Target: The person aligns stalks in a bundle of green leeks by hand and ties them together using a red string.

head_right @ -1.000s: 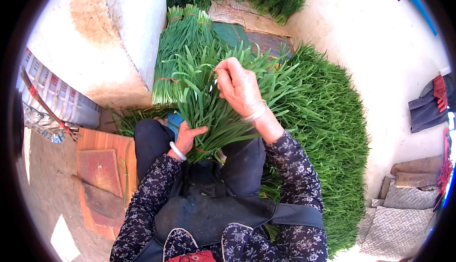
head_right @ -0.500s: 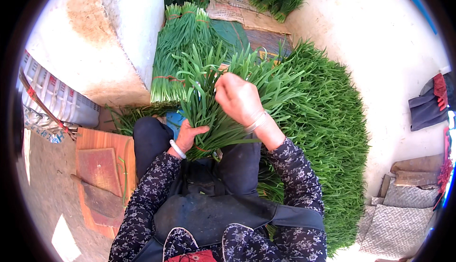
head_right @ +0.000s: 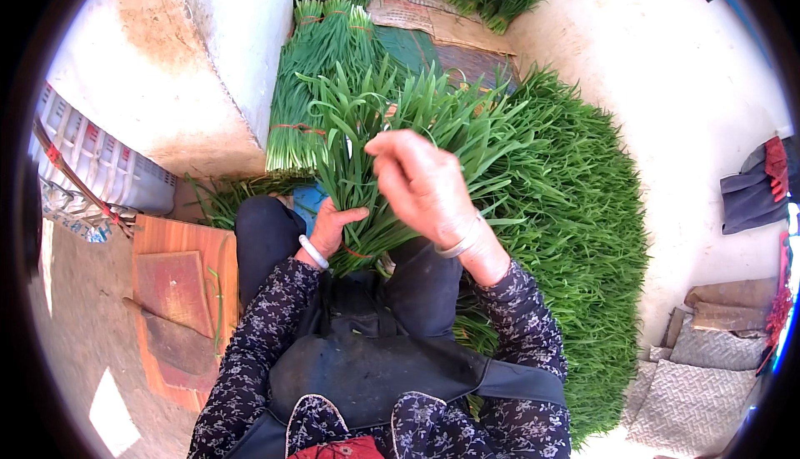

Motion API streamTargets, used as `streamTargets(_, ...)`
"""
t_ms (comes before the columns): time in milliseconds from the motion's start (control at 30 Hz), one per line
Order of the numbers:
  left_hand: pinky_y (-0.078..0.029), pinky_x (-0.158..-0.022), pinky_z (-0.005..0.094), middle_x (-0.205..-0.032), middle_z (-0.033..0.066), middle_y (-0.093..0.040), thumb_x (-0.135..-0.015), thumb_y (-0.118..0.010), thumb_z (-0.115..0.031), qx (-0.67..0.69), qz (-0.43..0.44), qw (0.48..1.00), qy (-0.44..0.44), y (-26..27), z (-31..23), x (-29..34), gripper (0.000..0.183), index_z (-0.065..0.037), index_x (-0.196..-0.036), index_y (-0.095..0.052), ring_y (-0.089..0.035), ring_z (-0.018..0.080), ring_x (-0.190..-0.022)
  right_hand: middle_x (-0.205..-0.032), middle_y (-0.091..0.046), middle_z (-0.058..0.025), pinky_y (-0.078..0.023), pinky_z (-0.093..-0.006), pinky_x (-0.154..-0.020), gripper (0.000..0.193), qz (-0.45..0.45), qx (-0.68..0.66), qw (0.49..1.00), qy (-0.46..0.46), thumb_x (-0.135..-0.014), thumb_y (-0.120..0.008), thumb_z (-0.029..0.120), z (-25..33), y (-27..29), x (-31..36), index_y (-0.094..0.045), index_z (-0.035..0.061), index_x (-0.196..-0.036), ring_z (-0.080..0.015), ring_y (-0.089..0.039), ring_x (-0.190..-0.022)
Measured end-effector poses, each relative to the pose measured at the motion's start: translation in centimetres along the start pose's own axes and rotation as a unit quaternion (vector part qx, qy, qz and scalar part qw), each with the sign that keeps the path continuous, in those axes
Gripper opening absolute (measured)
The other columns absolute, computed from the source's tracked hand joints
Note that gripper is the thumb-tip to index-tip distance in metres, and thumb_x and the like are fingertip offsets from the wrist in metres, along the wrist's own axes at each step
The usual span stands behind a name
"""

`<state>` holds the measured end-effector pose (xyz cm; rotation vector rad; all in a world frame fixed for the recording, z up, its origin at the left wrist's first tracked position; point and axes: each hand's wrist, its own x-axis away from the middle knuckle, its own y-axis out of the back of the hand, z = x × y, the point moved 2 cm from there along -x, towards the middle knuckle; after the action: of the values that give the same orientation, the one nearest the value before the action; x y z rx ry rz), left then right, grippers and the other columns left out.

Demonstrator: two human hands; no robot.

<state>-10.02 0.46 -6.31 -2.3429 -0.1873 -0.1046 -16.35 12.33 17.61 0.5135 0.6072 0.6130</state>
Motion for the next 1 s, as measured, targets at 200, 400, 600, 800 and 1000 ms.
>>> streamTargets(200,-0.052,-0.087,0.0296,-0.107,0.0053,-0.071,-0.079,-0.071,0.005,0.02,-0.021,1.0,-0.011,0.0,-0.3,-0.2,0.036,-0.002,-0.114,-0.066,-0.066,0.0148,-0.094,-0.083,-0.067,-0.0105,-0.054,-0.0376,-0.061,0.014,0.042,0.177,0.983,0.018,-0.085,-0.066,0.009,-4.6,-2.3,2.5,-0.062,0.0055,-0.098,-0.031,-0.068,-0.073)
streamTargets(400,-0.052,-0.087,0.0296,-0.106,0.0051,-0.071,-0.078,-0.07,0.006,0.027,-0.031,0.999,-0.019,0.1,-0.5,-0.1,0.037,-0.002,-0.114,-0.066,-0.066,0.0144,-0.093,-0.075,-0.06,-0.0062,-0.051,-0.0376,-0.053,0.013,0.06,0.354,0.93,0.084,-0.081,-0.068,0.016,-6.2,-4.6,3.3,-0.06,0.0113,-0.09,-0.0258,-0.065,-0.063)
streamTargets(600,-0.05,-0.088,0.03,-0.107,0.003,-0.07,-0.079,-0.071,0.003,-0.028,-0.026,0.999,-0.014,0.3,-0.5,0.0,0.036,-0.004,-0.114,-0.066,-0.065,0.0134,-0.096,-0.071,-0.061,-0.0063,-0.048,-0.0381,-0.049,0.012,0.06,0.275,0.956,0.083,-0.078,-0.066,0.013,-8.0,-5.4,3.6,-0.054,0.0097,-0.079,-0.0277,-0.063,-0.057)
streamTargets(800,-0.051,-0.087,0.0297,-0.106,0.0034,-0.071,-0.079,-0.071,0.003,-0.023,-0.024,0.999,-0.011,0.3,-0.1,0.0,0.036,-0.003,-0.114,-0.066,-0.065,0.0133,-0.093,-0.068,-0.054,0.0062,-0.037,-0.0169,-0.05,0.006,0.013,-0.311,0.927,-0.21,-0.092,-0.055,0.006,-7.7,-3.1,3.5,-0.06,0.0064,-0.089,-0.0003,-0.046,-0.056)
streamTargets(1000,-0.052,-0.085,0.0291,-0.106,0.0041,-0.071,-0.079,-0.072,0.003,-0.013,-0.002,1.0,0.002,-0.3,-0.2,0.0,0.037,-0.001,-0.115,-0.065,-0.066,0.0132,-0.092,-0.062,-0.058,-0.0025,-0.046,-0.0246,-0.051,0.018,-0.05,0.119,0.992,0.002,-0.09,-0.065,0.008,-3.2,-1.4,0.3,-0.066,0.0056,-0.107,-0.0076,-0.057,-0.054)
